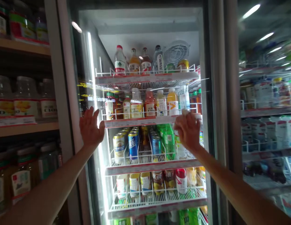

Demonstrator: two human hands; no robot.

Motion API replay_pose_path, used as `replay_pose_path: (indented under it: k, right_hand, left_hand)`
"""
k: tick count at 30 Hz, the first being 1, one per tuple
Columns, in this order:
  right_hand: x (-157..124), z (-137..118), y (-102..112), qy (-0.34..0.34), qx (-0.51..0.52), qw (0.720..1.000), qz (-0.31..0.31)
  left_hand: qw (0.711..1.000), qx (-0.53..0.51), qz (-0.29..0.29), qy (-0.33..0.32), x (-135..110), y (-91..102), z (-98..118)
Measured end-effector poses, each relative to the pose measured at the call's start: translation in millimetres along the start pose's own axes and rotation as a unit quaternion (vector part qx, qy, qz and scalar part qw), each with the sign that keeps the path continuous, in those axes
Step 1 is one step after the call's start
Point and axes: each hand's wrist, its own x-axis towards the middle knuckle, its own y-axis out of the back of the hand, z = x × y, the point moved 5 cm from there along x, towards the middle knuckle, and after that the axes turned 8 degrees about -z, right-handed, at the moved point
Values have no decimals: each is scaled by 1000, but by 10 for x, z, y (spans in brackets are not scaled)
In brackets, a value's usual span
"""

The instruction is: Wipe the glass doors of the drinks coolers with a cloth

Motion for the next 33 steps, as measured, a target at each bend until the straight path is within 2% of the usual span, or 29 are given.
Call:
replay_pose_path:
  k: [2, 3, 4, 5, 6, 7, 9, 10, 11, 12, 14, 16, 17, 18, 19, 20, 22, 24, 25, 26, 27, 29, 31, 32, 33]
  right_hand:
    - [-223, -363, -59, 150, 16, 987, -59]
    - [-305, -466, -75, 211, 21, 974, -84]
    - [-330, -484, -77, 243, 22, 965, -96]
    - [-285, -414, -65, 235, 19, 967, -91]
    - [-177, -269, -38, 187, 16, 980, -69]
    - [-39, -80, -3, 108, 12, 993, -34]
    - [193, 244, 49, -52, 10, 998, 36]
    - [256, 296, 49, -96, 13, 994, 55]
    - [278, 255, 31, -106, 18, 993, 57]
    - [257, 126, -3, -85, 25, 995, 43]
    - [93, -301, -81, 28, 39, 999, -11]
    - [-155, -730, -141, 182, 50, 979, -70]
    - [-250, -850, -153, 239, 51, 966, -87]
    - [-292, -879, -154, 267, 50, 958, -93]
    - [-265, -813, -145, 257, 47, 961, -88]
    - [-177, -662, -127, 209, 44, 975, -69]
    - [65, -245, -71, 46, 39, 998, 0]
    - [220, 38, -34, -82, 40, 994, 62]
    - [243, 57, -36, -103, 41, 991, 73]
    - [226, -10, -48, -93, 41, 992, 69]
    - [172, -148, -70, -54, 42, 996, 50]
    - [-37, -518, -124, 74, 44, 996, -17]
    - [-277, -775, -151, 196, 46, 977, -73]
    - [-351, -793, -150, 229, 46, 968, -87]
    - [-371, -723, -140, 232, 43, 968, -91]
  left_hand:
    - [1000, 2, 0, -4, -2, -4, -5]
    - [1000, 5, 2, -5, -3, -3, -7]
    - [1000, 9, 4, -5, -3, -2, -9]
    - [1000, 13, 5, -6, -2, -2, -9]
    - [1000, 16, 5, -5, -1, -2, -8]
    - [1000, 18, 5, -4, 1, -1, -7]
    - [1000, 20, 3, 1, 5, 0, -1]
    - [1000, 19, 1, 4, 6, 1, 2]
    - [1000, 18, 0, 6, 7, 3, 6]
    - [1000, 17, 0, 7, 7, 6, 10]
    - [1000, 18, 2, 6, 4, 10, 18]
    - [1000, 21, 7, 1, 0, 13, 21]
    - [1000, 23, 9, -1, -2, 12, 20]
    - [1000, 24, 10, -3, -3, 11, 18]
    - [1000, 25, 10, -5, -4, 9, 15]
    - [1000, 26, 10, -6, -4, 7, 13]
    - [1000, 28, 7, -5, -3, 4, 8]
    - [1000, 29, 3, -3, -2, 0, 4]
    - [1000, 28, 4, -2, -1, 0, 3]
    - [1000, 28, 5, -2, 0, 2, 2]
    - [1000, 26, 7, -4, 1, 2, 4]
    - [1000, 23, 11, -8, 3, 5, 10]
    - [1000, 23, 9, -5, 3, 4, 12]
    - [1000, 22, 7, -2, 2, 3, 10]
    - [1000, 22, 6, 2, -1, 2, 8]
